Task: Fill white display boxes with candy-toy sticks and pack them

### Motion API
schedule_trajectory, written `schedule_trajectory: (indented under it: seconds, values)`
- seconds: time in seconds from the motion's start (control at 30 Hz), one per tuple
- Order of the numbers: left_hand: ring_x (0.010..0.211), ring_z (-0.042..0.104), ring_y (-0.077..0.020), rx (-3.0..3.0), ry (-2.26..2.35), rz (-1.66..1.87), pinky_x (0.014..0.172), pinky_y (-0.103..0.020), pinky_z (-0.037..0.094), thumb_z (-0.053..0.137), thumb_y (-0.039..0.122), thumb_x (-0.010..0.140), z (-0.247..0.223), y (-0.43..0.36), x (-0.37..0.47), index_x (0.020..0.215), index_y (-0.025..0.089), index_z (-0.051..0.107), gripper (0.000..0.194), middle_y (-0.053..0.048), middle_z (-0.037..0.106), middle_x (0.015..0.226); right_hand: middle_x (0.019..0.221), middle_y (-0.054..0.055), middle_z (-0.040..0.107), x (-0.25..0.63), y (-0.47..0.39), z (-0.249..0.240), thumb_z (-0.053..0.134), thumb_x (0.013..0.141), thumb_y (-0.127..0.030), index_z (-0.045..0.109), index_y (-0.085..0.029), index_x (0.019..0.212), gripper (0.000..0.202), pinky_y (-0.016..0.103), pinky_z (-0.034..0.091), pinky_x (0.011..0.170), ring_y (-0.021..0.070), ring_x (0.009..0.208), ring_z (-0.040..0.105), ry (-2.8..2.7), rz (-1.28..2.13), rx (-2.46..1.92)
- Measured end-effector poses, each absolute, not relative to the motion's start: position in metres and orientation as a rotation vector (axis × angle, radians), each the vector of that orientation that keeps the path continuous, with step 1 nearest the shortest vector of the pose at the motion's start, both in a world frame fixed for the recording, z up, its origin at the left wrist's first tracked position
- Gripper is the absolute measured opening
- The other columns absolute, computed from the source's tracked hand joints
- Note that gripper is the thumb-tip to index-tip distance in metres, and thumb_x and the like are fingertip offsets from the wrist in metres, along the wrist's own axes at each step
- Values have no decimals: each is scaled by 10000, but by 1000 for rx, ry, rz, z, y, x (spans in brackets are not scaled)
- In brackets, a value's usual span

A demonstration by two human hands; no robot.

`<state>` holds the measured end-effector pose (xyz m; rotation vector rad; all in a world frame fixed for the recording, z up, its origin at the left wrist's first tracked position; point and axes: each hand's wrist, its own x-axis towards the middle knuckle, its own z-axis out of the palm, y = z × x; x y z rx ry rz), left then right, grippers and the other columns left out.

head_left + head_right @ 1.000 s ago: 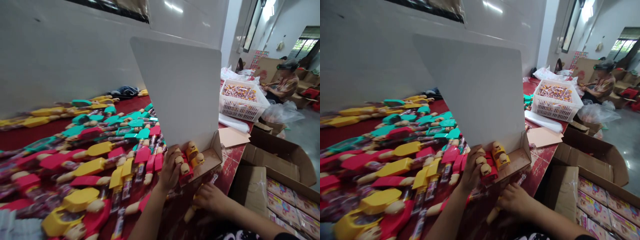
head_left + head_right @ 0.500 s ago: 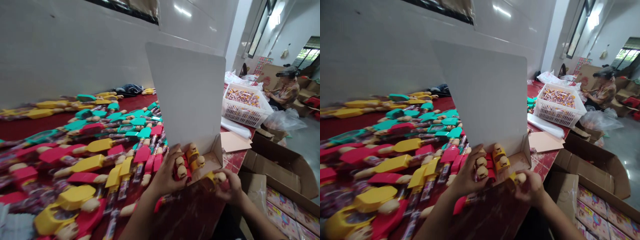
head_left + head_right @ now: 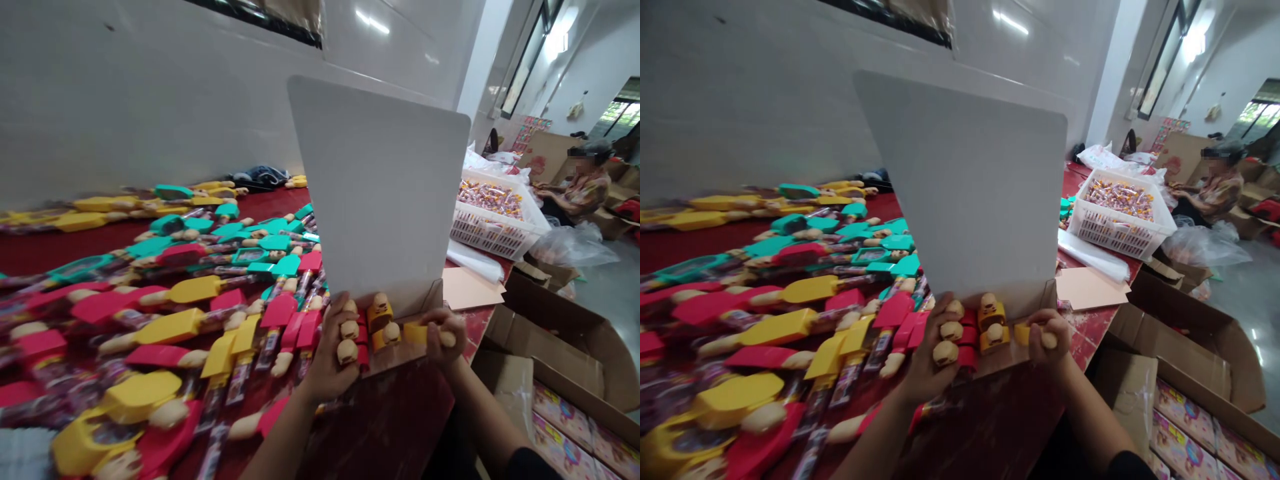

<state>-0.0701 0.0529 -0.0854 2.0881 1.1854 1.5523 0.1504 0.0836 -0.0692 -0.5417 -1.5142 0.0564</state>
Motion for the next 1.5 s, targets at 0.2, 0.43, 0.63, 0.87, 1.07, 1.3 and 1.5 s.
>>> schedule_trajectory:
  seconds: [0.2,0.43,0.63,0.87,1.07,1.3,1.5]
  values:
    - [1338,384,-355,2099,1170,1617,1040,-621,405,490,123,555,-86,51,-69,1235,265,419,698,-131,375,1428,605,-49,488,140,88,-78,540,783,-66,428,-214,755,187,205,417,433,94,474,509,-1551,79,-713]
    - [1334,381,-317,2022,1198,1641,1047,-532,428,600,223,689,-86,54,-62,1178,254,426,520,-132,372,1412,523,-73,447,123,121,-68,550,747,-165,436,-214,671,146,203,360,414,87,424,424,-1611,101,-955]
    - [1286,422,-333,2010,1255,1626,1038,-549,431,601,250,665,-85,54,-60,1154,246,446,513,-130,364,1404,502,-62,483,117,122,-77,564,762,-243,446,-219,662,156,223,384,418,103,417,444,-1561,50,-962]
    - [1296,412,-345,1961,1286,1583,1045,-557,424,596,278,660,-85,53,-60,1135,242,460,496,-139,375,1386,535,-40,532,121,121,-84,598,769,-280,478,-220,686,157,255,417,443,131,449,496,-1518,33,-976]
    - [1326,378,-320,1959,1255,1588,1064,-547,404,596,252,664,-85,53,-61,1149,250,459,504,-129,370,1400,550,-35,537,123,123,-89,599,782,-282,483,-213,701,158,253,407,446,132,458,494,-1499,37,-957]
    - [1340,358,-303,1920,1248,1593,1094,-554,353,575,230,669,-88,55,-57,1149,219,459,494,-156,375,1404,543,-42,509,125,132,-94,592,835,-329,478,-196,715,212,237,375,442,120,459,466,-1504,72,-966]
    - [1328,386,-315,2031,1223,1563,1080,-534,362,562,600,778,-81,51,-82,1239,210,449,614,-166,408,1384,929,98,595,133,114,-87,480,897,-502,565,-145,1041,394,404,476,745,235,859,569,-1570,41,-936]
